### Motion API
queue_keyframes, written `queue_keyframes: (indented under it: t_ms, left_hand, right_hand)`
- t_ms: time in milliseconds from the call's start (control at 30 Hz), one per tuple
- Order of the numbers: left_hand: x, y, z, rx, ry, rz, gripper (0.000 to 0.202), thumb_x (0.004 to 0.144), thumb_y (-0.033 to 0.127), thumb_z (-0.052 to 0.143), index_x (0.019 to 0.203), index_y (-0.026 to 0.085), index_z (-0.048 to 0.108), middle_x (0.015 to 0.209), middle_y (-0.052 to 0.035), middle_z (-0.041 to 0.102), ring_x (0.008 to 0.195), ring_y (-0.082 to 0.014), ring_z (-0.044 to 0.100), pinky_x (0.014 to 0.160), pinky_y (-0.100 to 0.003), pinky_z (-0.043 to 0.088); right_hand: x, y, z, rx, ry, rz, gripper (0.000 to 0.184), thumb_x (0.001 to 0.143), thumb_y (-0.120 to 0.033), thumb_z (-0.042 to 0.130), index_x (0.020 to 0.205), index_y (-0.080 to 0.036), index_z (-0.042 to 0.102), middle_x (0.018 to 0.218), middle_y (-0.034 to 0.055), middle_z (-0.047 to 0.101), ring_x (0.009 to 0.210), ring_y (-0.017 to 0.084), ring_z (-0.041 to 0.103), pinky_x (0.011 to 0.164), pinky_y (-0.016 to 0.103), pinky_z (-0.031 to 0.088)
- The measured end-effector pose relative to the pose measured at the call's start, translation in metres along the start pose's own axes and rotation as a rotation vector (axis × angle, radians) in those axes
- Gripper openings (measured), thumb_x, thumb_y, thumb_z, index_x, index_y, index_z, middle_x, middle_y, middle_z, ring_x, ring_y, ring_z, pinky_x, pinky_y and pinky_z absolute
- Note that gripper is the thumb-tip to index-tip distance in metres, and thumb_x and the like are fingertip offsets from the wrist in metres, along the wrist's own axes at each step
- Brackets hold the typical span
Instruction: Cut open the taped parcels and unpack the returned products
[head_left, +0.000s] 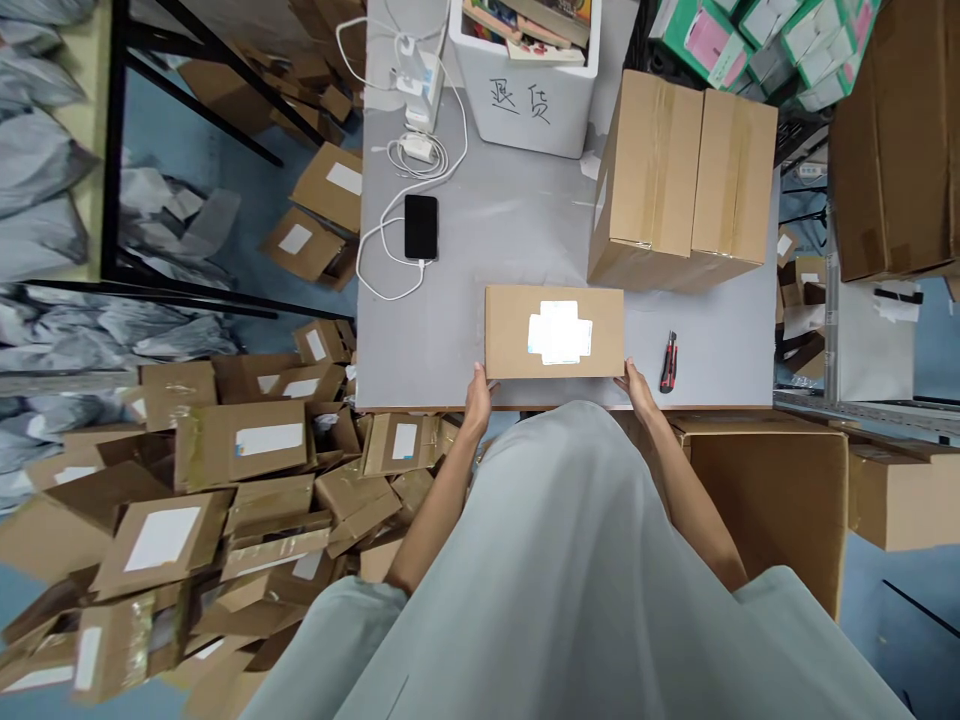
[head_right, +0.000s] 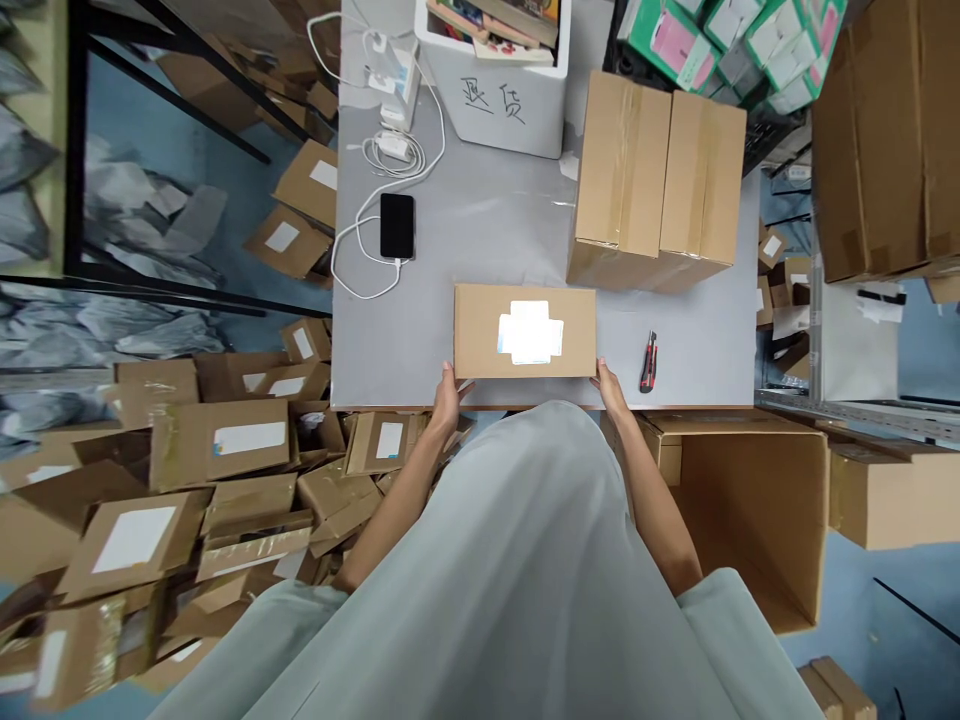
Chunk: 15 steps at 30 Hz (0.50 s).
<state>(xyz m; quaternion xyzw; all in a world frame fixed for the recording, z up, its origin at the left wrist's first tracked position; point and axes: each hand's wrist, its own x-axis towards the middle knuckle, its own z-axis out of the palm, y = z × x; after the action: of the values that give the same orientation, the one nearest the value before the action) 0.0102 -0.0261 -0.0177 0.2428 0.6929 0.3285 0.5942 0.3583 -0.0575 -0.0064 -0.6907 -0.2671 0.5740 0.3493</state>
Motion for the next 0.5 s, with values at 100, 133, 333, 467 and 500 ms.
queue_keyframes:
  t_ms: [100, 133, 333, 467, 500]
  left_hand:
    - [-0.001, 0.009, -0.007, 0.020, 0.049, 0.044, 0.086, 0.112, 0.081, 0.029, 0.144, 0.018, 0.077, 0.158, -0.0195, 0.071, 0.150, -0.0368, 0.065, 0.130, -0.053, 0.050]
    - [-0.002, 0.014, -0.011, 0.021, 0.057, 0.075, 0.088, 0.112, 0.083, 0.027, 0.142, 0.018, 0.079, 0.155, -0.0193, 0.073, 0.147, -0.0358, 0.067, 0.129, -0.052, 0.051]
    - [-0.012, 0.051, -0.024, 0.245, 0.084, 0.465, 0.068, 0.101, 0.080, 0.065, 0.126, 0.021, 0.087, 0.115, -0.0112, 0.076, 0.116, -0.0283, 0.071, 0.107, -0.041, 0.060]
    - [-0.009, 0.055, -0.024, 0.328, 0.101, 0.510, 0.056, 0.103, 0.069, 0.068, 0.122, 0.021, 0.089, 0.098, -0.0061, 0.066, 0.098, -0.0245, 0.066, 0.092, -0.037, 0.060]
    - [-0.007, 0.052, -0.023, 0.348, 0.100, 0.497, 0.054, 0.103, 0.067, 0.068, 0.122, 0.020, 0.089, 0.097, -0.0058, 0.066, 0.096, -0.0245, 0.065, 0.092, -0.037, 0.059]
  right_hand:
    - [-0.008, -0.012, 0.000, -0.022, 0.027, -0.057, 0.095, 0.095, -0.098, 0.049, 0.145, -0.023, 0.079, 0.150, 0.0137, 0.076, 0.151, 0.036, 0.063, 0.133, 0.056, 0.049]
    - [-0.012, -0.017, -0.001, -0.034, 0.040, -0.085, 0.092, 0.096, -0.097, 0.049, 0.145, -0.025, 0.079, 0.149, 0.0127, 0.076, 0.151, 0.035, 0.062, 0.133, 0.055, 0.048]
    - [-0.026, -0.056, -0.009, -0.343, 0.125, -0.403, 0.070, 0.099, -0.079, 0.068, 0.142, -0.025, 0.081, 0.110, 0.0081, 0.065, 0.116, 0.028, 0.066, 0.111, 0.046, 0.061]
    - [-0.019, -0.061, -0.010, -0.429, 0.089, -0.403, 0.066, 0.101, -0.080, 0.064, 0.127, -0.023, 0.085, 0.097, 0.0046, 0.059, 0.102, 0.026, 0.064, 0.101, 0.043, 0.061]
    - [-0.015, -0.058, -0.009, -0.443, 0.075, -0.385, 0.066, 0.101, -0.081, 0.063, 0.121, -0.022, 0.085, 0.096, 0.0046, 0.059, 0.101, 0.026, 0.063, 0.100, 0.043, 0.060]
